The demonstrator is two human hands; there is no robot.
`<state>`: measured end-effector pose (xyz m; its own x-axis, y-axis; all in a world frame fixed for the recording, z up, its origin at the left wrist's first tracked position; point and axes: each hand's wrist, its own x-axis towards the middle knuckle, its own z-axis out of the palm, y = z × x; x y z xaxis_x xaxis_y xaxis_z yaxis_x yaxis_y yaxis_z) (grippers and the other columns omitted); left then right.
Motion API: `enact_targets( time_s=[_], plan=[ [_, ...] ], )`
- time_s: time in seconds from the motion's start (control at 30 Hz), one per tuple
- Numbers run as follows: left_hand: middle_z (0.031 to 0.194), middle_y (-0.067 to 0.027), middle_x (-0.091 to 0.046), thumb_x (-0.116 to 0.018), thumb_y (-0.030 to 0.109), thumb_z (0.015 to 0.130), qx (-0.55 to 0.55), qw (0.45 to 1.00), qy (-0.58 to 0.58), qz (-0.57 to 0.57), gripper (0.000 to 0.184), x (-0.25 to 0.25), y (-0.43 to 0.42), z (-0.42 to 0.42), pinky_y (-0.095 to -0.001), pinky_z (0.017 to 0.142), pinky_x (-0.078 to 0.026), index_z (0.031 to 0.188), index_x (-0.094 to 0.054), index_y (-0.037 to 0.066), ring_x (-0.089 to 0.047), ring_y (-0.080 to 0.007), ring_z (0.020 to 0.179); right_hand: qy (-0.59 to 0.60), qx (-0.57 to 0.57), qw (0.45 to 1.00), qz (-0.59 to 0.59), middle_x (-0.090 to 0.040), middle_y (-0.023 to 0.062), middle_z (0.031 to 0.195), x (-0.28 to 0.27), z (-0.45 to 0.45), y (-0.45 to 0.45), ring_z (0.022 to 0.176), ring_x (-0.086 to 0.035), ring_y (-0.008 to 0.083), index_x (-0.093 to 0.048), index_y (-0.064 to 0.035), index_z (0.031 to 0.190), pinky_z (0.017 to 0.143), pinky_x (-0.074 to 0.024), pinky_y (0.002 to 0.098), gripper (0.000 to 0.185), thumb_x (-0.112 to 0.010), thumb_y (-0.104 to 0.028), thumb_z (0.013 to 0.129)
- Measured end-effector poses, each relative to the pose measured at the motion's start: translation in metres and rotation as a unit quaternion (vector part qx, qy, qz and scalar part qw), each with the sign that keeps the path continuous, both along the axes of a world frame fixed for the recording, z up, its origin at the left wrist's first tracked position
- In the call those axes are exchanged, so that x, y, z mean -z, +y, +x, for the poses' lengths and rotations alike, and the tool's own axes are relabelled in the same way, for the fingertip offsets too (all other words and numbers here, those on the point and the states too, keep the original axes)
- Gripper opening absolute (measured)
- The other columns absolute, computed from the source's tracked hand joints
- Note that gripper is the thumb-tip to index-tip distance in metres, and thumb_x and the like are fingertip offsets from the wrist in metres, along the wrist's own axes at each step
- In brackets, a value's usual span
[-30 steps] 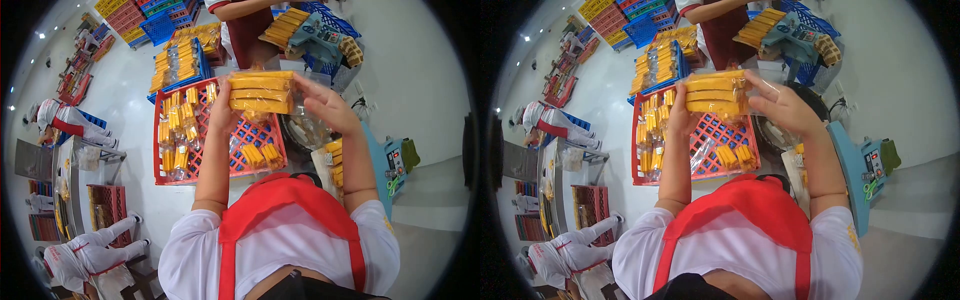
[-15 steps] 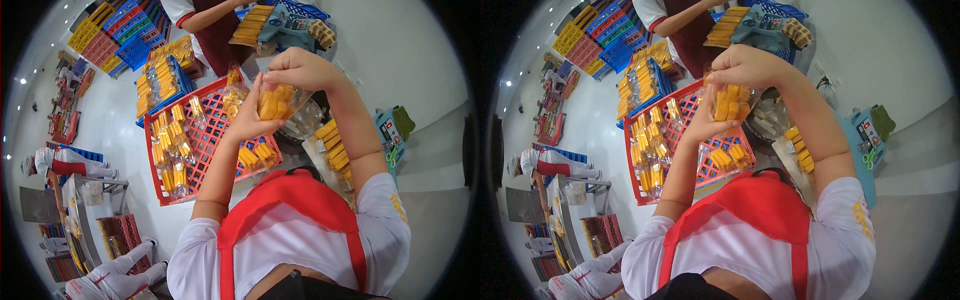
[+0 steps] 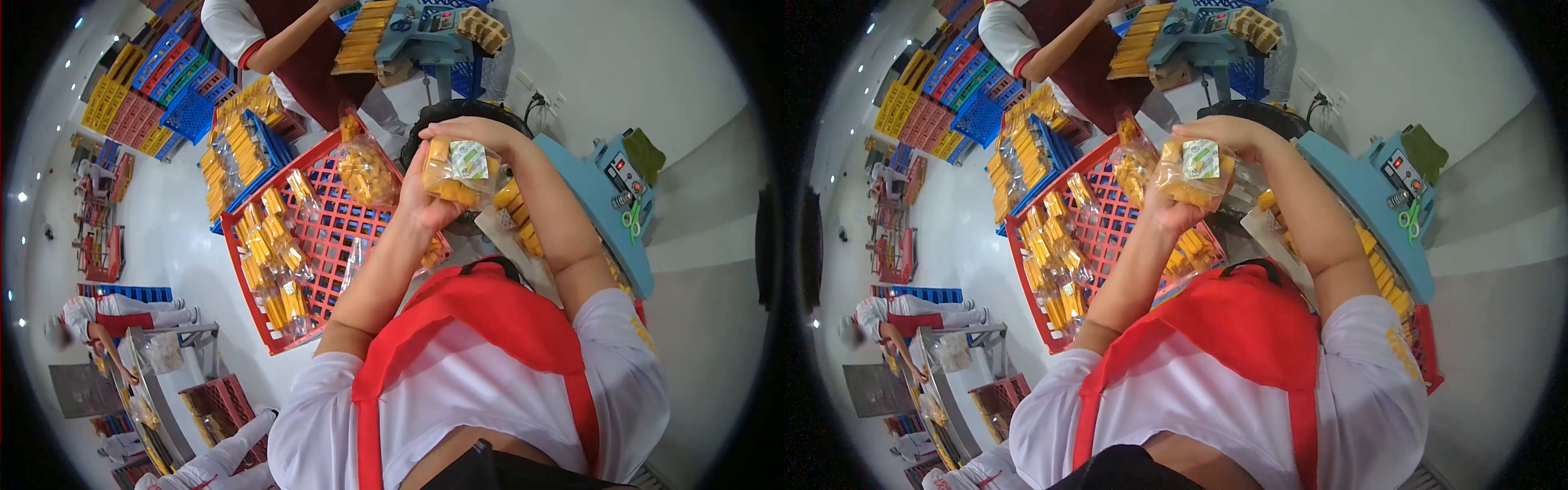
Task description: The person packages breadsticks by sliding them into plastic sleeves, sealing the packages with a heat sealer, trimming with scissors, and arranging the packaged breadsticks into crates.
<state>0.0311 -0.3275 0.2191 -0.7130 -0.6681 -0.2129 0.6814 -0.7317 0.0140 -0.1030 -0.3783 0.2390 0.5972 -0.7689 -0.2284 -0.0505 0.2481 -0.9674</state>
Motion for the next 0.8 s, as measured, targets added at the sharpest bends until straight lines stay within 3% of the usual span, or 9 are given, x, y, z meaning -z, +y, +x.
enact_targets(
  time_s=[0.03, 0.27, 0.47, 0.53, 0.6, 0.63, 0.67, 0.7, 0.8],
  plan=[
    [0.103, -0.0145, -0.053, -0.043, 0.04, 0.084, 0.002, 1.0, -0.011, 0.004, 0.044, 0.003, 0.0, -0.001, -0.0434, 0.076, -0.048, 0.108, -0.047, 0.003, -0.055, -0.0306, 0.088, 0.002, -0.01, 1.0, 0.014, -0.059, 0.0022, 0.089, 0.004, -0.002, -0.002, 0.079, -0.055, 0.0078, -0.058, -0.0045, 0.094, 0.07, -0.043, 0.023, 0.037, -0.048, -0.039, 0.083],
    [0.104, -0.0155, -0.052, -0.043, 0.038, 0.084, -0.019, 1.0, -0.015, 0.016, 0.042, 0.002, 0.001, 0.002, -0.0429, 0.077, -0.048, 0.107, -0.047, 0.003, -0.054, -0.0305, 0.091, -0.006, -0.002, 1.0, 0.026, -0.059, 0.0021, 0.089, 0.014, 0.003, -0.006, 0.078, -0.055, 0.0075, -0.058, -0.0036, 0.094, 0.069, -0.0428, 0.0229, 0.037, -0.049, -0.038, 0.083],
    [0.106, -0.0146, -0.052, -0.042, 0.038, 0.085, -0.056, 0.996, 0.058, -0.045, 0.042, 0.023, -0.002, 0.026, -0.0433, 0.08, -0.045, 0.109, -0.047, 0.004, -0.053, -0.0296, 0.095, 0.017, -0.044, 0.999, 0.012, -0.057, 0.0061, 0.098, 0.015, 0.028, -0.01, 0.086, -0.054, 0.0104, -0.053, -0.0005, 0.104, 0.074, -0.0418, 0.0232, 0.042, -0.051, -0.037, 0.082],
    [0.112, -0.0152, -0.051, -0.04, 0.04, 0.086, -0.008, 0.995, 0.074, -0.07, 0.045, 0.042, -0.002, 0.047, -0.0436, 0.086, -0.041, 0.113, -0.046, 0.005, -0.051, -0.0307, 0.1, 0.083, 0.045, 0.977, -0.191, -0.049, 0.0099, 0.112, 0.022, 0.041, -0.005, 0.1, -0.048, 0.0128, -0.041, 0.0002, 0.12, 0.083, -0.0385, 0.0237, 0.049, -0.054, -0.027, 0.081],
    [0.116, -0.0164, -0.048, -0.038, 0.041, 0.086, -0.021, 0.995, 0.092, -0.044, 0.048, 0.06, 0.02, 0.074, -0.0431, 0.089, -0.038, 0.115, -0.045, 0.004, -0.048, -0.0322, 0.104, 0.201, 0.123, 0.929, -0.287, -0.046, 0.0107, 0.115, 0.036, 0.047, -0.015, 0.103, -0.045, 0.0142, -0.037, 0.0003, 0.123, 0.084, -0.0369, 0.0244, 0.054, -0.056, -0.026, 0.08],
    [0.116, -0.0164, -0.048, -0.037, 0.042, 0.086, -0.034, 0.997, 0.058, -0.034, 0.047, 0.067, 0.033, 0.085, -0.043, 0.09, -0.038, 0.116, -0.045, 0.005, -0.048, -0.0321, 0.104, 0.176, 0.148, 0.958, -0.17, -0.052, 0.0106, 0.106, 0.032, 0.052, -0.01, 0.093, -0.051, 0.0141, -0.039, 0.0011, 0.119, 0.076, -0.0402, 0.0245, 0.052, -0.058, -0.025, 0.078],
    [0.116, -0.0163, -0.048, -0.037, 0.042, 0.086, -0.045, 0.998, 0.024, -0.03, 0.047, 0.071, 0.042, 0.094, -0.0429, 0.09, -0.038, 0.116, -0.045, 0.006, -0.048, -0.0321, 0.104, 0.151, 0.092, 0.98, -0.09, -0.057, 0.0089, 0.093, 0.039, 0.048, -0.015, 0.079, -0.054, 0.0115, -0.052, 0.0008, 0.101, 0.066, -0.0416, 0.0219, 0.035, -0.06, -0.023, 0.076],
    [0.117, -0.0164, -0.047, -0.037, 0.043, 0.086, -0.054, 0.999, -0.003, 0.003, 0.049, 0.076, 0.056, 0.102, -0.042, 0.09, -0.038, 0.118, -0.044, 0.006, -0.048, -0.0323, 0.104, 0.12, -0.009, 0.993, -0.014, -0.058, 0.0069, 0.083, 0.053, 0.042, -0.017, 0.07, -0.054, 0.0102, -0.055, -0.0006, 0.089, 0.061, -0.0414, 0.0207, 0.025, -0.06, -0.021, 0.075],
    [0.117, -0.0159, -0.047, -0.034, 0.045, 0.087, -0.026, 0.999, -0.042, -0.005, 0.052, 0.146, 0.085, 0.116, -0.041, 0.089, -0.039, 0.122, -0.039, 0.006, -0.047, -0.0316, 0.106, 0.099, -0.209, 0.961, 0.148, -0.057, 0.0036, 0.064, 0.08, 0.059, 0.009, 0.055, -0.054, 0.0093, -0.058, -0.0033, 0.066, 0.052, -0.0418, 0.0193, 0.016, -0.06, -0.017, 0.074]
  ],
)
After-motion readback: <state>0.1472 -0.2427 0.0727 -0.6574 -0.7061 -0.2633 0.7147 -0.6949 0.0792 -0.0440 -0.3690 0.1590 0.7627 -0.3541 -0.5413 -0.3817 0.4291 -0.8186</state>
